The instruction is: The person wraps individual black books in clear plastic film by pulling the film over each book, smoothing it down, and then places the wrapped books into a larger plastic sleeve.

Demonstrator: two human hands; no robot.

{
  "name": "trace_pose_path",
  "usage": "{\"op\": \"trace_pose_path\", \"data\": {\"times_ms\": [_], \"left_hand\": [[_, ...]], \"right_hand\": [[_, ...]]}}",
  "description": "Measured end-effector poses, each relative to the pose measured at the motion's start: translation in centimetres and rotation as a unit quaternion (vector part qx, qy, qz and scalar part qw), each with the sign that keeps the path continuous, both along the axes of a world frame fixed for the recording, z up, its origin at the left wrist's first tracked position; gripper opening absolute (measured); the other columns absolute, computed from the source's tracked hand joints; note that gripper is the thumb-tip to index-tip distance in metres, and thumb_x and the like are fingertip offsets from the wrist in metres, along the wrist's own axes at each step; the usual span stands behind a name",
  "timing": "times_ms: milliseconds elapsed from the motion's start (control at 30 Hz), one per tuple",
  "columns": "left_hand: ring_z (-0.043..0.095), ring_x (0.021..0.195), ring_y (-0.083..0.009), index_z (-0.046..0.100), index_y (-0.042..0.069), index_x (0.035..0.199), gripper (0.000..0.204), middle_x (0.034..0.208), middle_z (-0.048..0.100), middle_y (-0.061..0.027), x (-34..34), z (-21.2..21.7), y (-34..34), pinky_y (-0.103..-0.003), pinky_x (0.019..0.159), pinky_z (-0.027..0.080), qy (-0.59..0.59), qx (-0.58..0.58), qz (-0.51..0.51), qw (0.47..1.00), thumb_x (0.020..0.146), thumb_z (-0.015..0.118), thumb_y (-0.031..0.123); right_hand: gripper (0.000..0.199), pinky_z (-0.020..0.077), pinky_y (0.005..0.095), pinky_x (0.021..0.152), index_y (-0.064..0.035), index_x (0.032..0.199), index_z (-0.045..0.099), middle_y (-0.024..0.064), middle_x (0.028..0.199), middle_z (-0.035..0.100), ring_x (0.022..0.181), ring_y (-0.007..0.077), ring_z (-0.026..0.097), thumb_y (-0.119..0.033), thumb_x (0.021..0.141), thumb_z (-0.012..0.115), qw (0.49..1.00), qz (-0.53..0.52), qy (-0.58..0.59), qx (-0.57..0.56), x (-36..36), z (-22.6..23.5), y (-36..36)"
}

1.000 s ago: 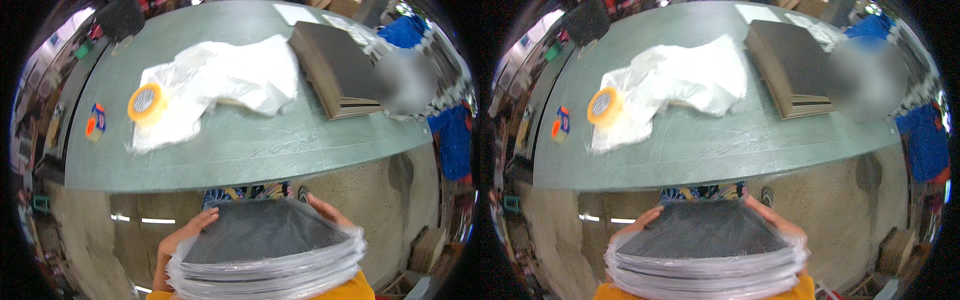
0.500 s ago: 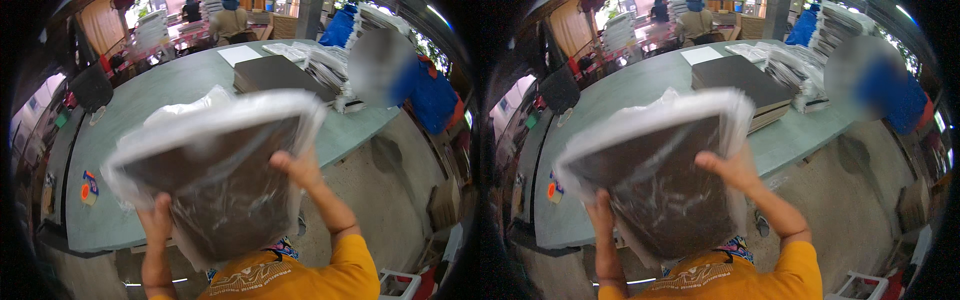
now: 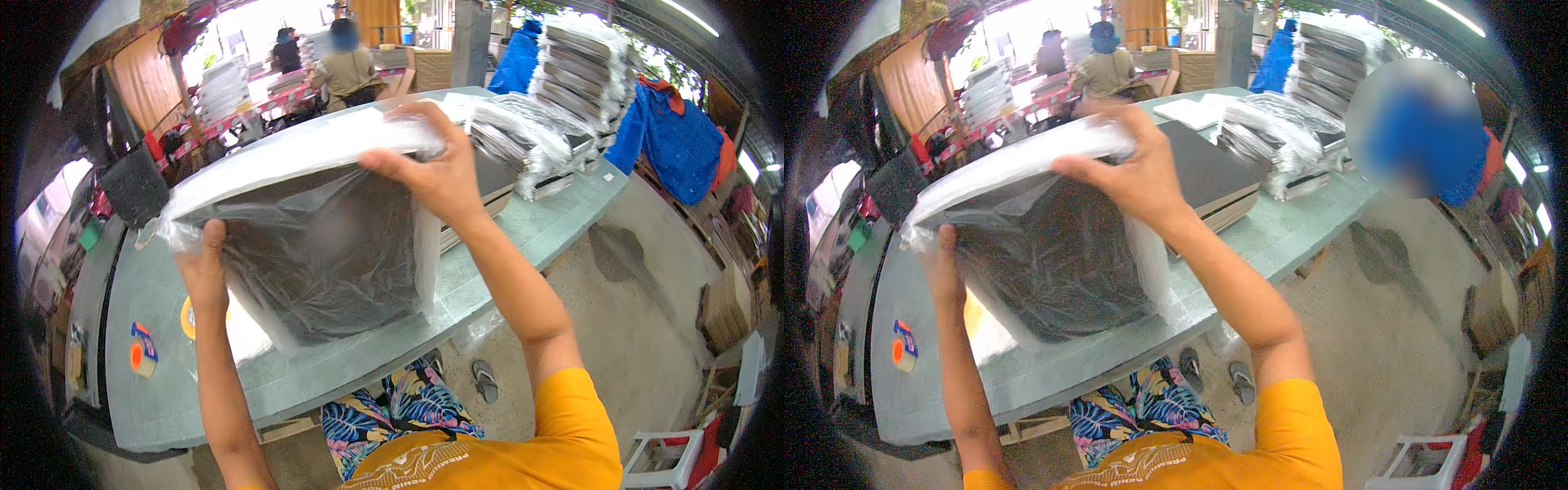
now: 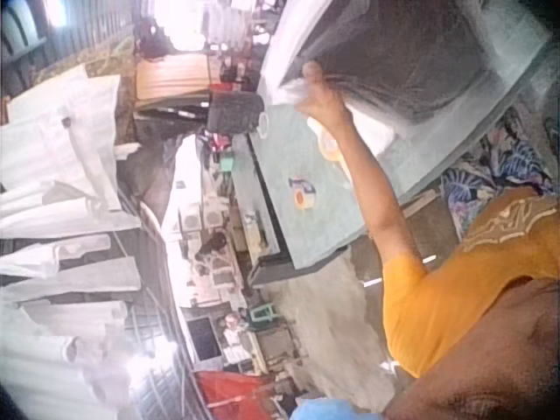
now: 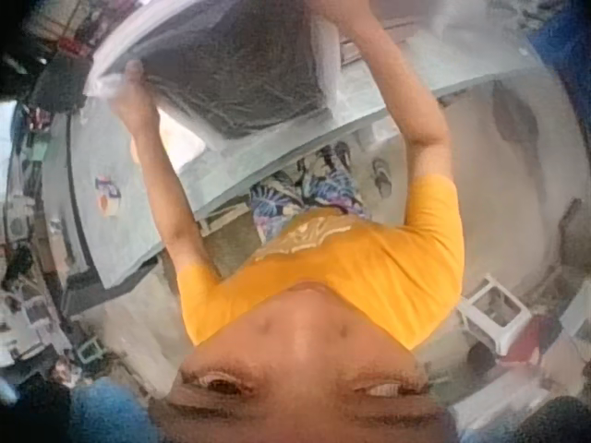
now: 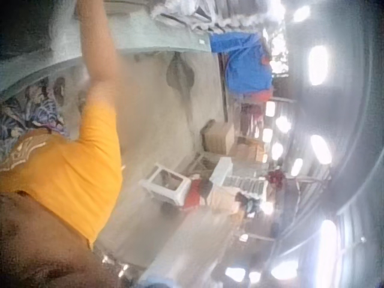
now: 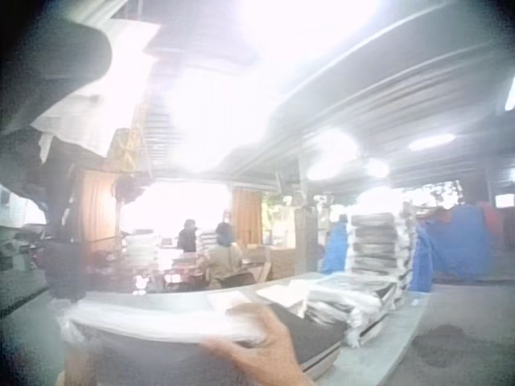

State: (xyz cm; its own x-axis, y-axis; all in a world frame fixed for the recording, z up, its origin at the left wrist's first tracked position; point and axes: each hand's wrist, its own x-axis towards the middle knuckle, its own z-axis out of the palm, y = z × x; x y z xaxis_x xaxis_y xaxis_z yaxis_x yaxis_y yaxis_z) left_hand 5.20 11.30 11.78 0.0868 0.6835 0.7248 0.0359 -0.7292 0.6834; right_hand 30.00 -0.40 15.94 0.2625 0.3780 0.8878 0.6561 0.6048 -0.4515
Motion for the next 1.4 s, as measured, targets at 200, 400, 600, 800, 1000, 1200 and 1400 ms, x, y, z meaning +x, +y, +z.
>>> {"op": "trace_pose_path", "data": {"times_ms": [200,400,600,800,1000,1200,1400], "left_hand": [[0.046,0.093,-0.0165,0.045,0.0,0.112,0.06,0.101,0.052,-0.0065,-2.3,2.3,1.8,-0.029,0.084,0.035,0.047,0.041,0.001,0.998,0.076,0.058,0.046],[0.049,0.083,-0.0179,0.051,-0.004,0.096,0.055,0.087,0.054,-0.0071,-0.1,-1.3,1.1,-0.029,0.078,0.037,-0.032,0.052,0.029,0.998,0.072,0.062,0.044],[0.049,0.093,-0.024,0.045,-0.005,0.105,0.068,0.097,0.053,-0.0117,-3.1,-16.0,1.0,-0.033,0.084,0.038,0.072,-0.272,-0.06,0.958,0.046,0.076,0.011],[0.054,0.089,-0.0244,0.055,-0.006,0.091,0.057,0.094,0.059,-0.014,-2.4,-22.5,0.8,-0.032,0.079,0.041,0.253,-0.259,-0.053,0.931,0.046,0.08,0.016],[0.056,0.087,-0.0211,0.057,-0.004,0.087,0.058,0.089,0.061,-0.0141,-0.9,-17.0,0.0,-0.031,0.077,0.044,0.293,-0.246,-0.083,0.92,0.042,0.084,0.02],[0.052,0.095,-0.0181,0.05,-0.003,0.106,0.076,0.099,0.058,-0.0116,6.3,-6.7,1.4,-0.032,0.083,0.041,0.267,-0.184,-0.228,0.918,0.043,0.084,0.024],[0.054,0.086,-0.0168,0.05,0.0,0.106,0.06,0.097,0.057,-0.0093,18.2,0.9,2.6,-0.031,0.078,0.042,0.242,-0.224,-0.339,0.881,0.062,0.074,0.031]], "right_hand": [[0.041,0.0403,0.0251,0.077,-0.0027,0.09,0.061,0.0072,0.09,0.057,0.088,0.016,0.053,-0.028,0.061,0.076,0.996,-0.027,-0.075,-0.031,0.1,0.1,-0.1],[0.074,0.0385,0.0301,0.084,0.0013,0.113,0.043,0.0107,0.102,0.052,0.095,0.0179,0.049,-0.028,0.055,0.079,0.986,0.06,0.106,-0.118,-0.8,-7.9,0.1],[0.078,0.0374,0.0307,0.086,0.0016,0.112,0.042,0.0096,0.108,0.05,0.1,0.0174,0.047,-0.02,0.05,0.083,0.933,0.191,0.2,-0.229,-1.1,-17.7,-0.4],[0.068,0.0388,0.0277,0.082,0.001,0.107,0.05,0.0059,0.1,0.056,0.094,0.0139,0.049,-0.021,0.052,0.082,0.932,0.148,0.204,-0.26,0.1,-22.6,0.7],[0.057,0.0418,0.027,0.072,0.001,0.093,0.054,0.0023,0.085,0.056,0.08,0.0115,0.05,-0.028,0.053,0.082,0.932,0.097,0.215,-0.274,1.7,-20.2,0.6],[0.074,0.0359,0.0333,0.089,0.005,0.12,0.036,0.0149,0.113,0.046,0.105,0.0244,0.045,-0.025,0.062,0.07,0.859,0.228,0.391,-0.239,8.9,-17.3,-4.1],[0.076,0.0371,0.0367,0.087,0.0067,0.12,0.035,0.019,0.113,0.047,0.104,0.0283,0.046,-0.032,0.063,0.067,0.845,0.124,0.505,-0.127,18.3,-15.5,-5.4]]}}
